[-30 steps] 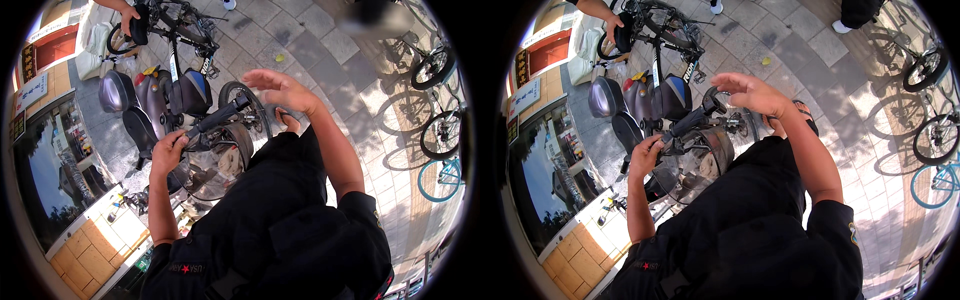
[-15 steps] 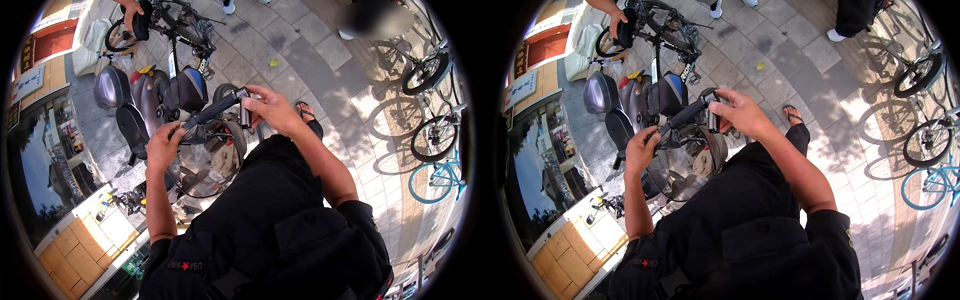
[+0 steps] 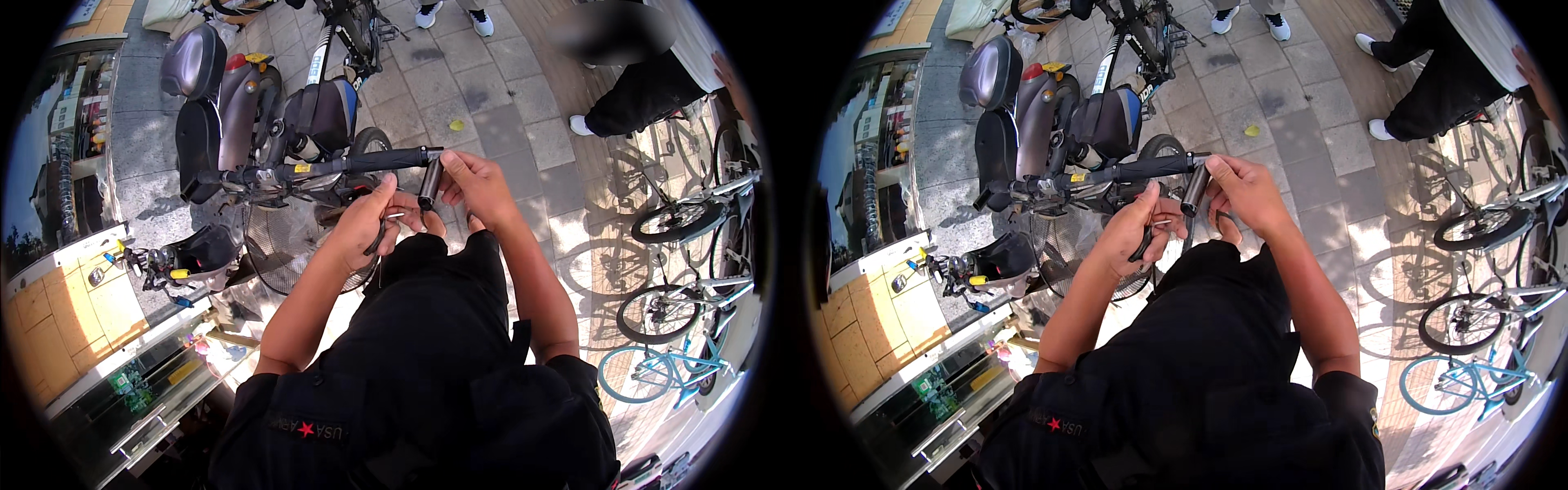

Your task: The person uses a screwdriver to adjust and tighten components on the handlebars of a bicycle. They manipulate the brake levers and grip area, repeatedly inserting the tool to secure parts while standing on a sidewalk.

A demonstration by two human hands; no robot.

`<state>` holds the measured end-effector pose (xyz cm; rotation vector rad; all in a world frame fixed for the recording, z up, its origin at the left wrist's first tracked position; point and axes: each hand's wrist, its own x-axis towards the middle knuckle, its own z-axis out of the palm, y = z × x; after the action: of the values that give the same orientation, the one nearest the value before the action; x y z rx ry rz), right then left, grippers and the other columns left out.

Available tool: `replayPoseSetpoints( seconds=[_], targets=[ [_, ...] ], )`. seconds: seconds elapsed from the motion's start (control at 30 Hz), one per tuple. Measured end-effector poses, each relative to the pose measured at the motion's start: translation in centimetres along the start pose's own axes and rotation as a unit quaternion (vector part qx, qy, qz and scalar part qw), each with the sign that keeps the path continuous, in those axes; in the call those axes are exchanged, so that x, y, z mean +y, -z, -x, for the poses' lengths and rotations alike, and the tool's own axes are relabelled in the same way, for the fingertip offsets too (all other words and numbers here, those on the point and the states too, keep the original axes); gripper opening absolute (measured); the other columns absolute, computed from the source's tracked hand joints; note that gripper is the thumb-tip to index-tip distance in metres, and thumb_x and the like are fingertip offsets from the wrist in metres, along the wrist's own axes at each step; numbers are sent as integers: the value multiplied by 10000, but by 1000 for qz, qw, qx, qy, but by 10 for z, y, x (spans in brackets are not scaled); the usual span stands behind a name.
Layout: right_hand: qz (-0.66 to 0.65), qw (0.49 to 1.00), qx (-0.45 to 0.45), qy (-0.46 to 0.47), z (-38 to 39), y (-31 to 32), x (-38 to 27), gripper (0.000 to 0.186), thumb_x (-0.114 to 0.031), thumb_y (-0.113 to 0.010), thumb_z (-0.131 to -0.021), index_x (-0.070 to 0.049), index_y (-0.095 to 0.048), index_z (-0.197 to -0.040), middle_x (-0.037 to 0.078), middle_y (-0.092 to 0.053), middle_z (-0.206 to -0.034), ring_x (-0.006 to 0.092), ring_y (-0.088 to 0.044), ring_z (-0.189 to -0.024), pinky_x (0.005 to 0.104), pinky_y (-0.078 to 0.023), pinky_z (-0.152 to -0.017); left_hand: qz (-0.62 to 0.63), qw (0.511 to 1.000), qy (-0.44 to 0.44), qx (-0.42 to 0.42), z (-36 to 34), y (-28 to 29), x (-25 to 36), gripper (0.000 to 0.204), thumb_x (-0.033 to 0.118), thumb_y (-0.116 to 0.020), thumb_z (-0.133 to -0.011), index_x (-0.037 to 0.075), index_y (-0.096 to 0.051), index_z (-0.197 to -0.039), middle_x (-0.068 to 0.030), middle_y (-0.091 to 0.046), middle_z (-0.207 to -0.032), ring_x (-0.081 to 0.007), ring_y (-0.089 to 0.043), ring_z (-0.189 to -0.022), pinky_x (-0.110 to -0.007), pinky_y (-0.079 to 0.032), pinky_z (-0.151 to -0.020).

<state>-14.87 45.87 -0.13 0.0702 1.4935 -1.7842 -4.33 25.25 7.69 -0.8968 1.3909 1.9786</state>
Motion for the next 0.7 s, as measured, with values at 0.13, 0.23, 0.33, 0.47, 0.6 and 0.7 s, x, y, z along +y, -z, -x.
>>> replayPoseSetpoints(
  seconds=[0.13, 0.23, 0.33, 0.47, 0.6, 0.7],
  targets=[
    [36, 999, 5, 1, -5, 9, 0, 494, -479, -686, -1043, 5, -763, -1106, 30, -674, -811, 111, -640, -657, 268, -533, -616, 158, 984, 13, -78, -34, -17, -7, 769, 729, -468, -1034, 13, -687, -1204, -134, -728, -938, -121, -489, -426, -277, -369, -436],
    [58, 998, -7, 9, -9, 15, 0, 504, -499, -694, -1033, -1, -766, -1068, 26, -673, -812, 110, -641, -671, 266, -530, -629, 236, 965, -1, -118, -45, -25, -6, 600, 653, -568, -1022, 76, -697, -1125, -95, -743, -932, -117, -474, -416, -296, -373, -446],
    [81, 997, -17, 6, -11, 19, -2, 515, -506, -685, -1037, -4, -767, -1117, 31, -679, -828, 113, -646, -689, 272, -538, -641, 304, 943, 17, -131, -49, -33, -9, 351, 429, -647, -1047, 82, -677, -1096, -96, -742, -870, -125, -505, -433, -285, -391, -428],
    [79, 996, -34, 5, -6, 17, -5, 550, -506, -652, -1055, -9, -713, -1284, 62, -703, -932, 135, -666, -744, 299, -570, -689, 306, 944, 23, -121, -59, -28, -15, 178, 266, -676, -1018, 98, -674, -1075, -50, -733, -862, -106, -514, -458, -278, -388, -450],
    [-54, 995, -73, -41, 18, 17, 13, 578, -461, -616, -1083, -6, -601, -1440, 103, -720, -1059, 181, -699, -813, 343, -597, -756, 318, 932, 13, -175, -59, -27, -15, 225, 266, -679, -1017, 77, -677, -1140, -36, -722, -867, -95, -515, -475, -273, -407, -475],
    [-65, 981, -139, -115, 62, 9, 10, 496, -334, -595, -1096, -1, -572, -1462, 114, -721, -1063, 212, -719, -875, 366, -601, -788, 288, 948, 0, -132, -56, -28, -13, 266, 271, -672, -1023, 65, -669, -1192, -25, -717, -871, -92, -513, -480, -279, -414, -487]
  ],
)
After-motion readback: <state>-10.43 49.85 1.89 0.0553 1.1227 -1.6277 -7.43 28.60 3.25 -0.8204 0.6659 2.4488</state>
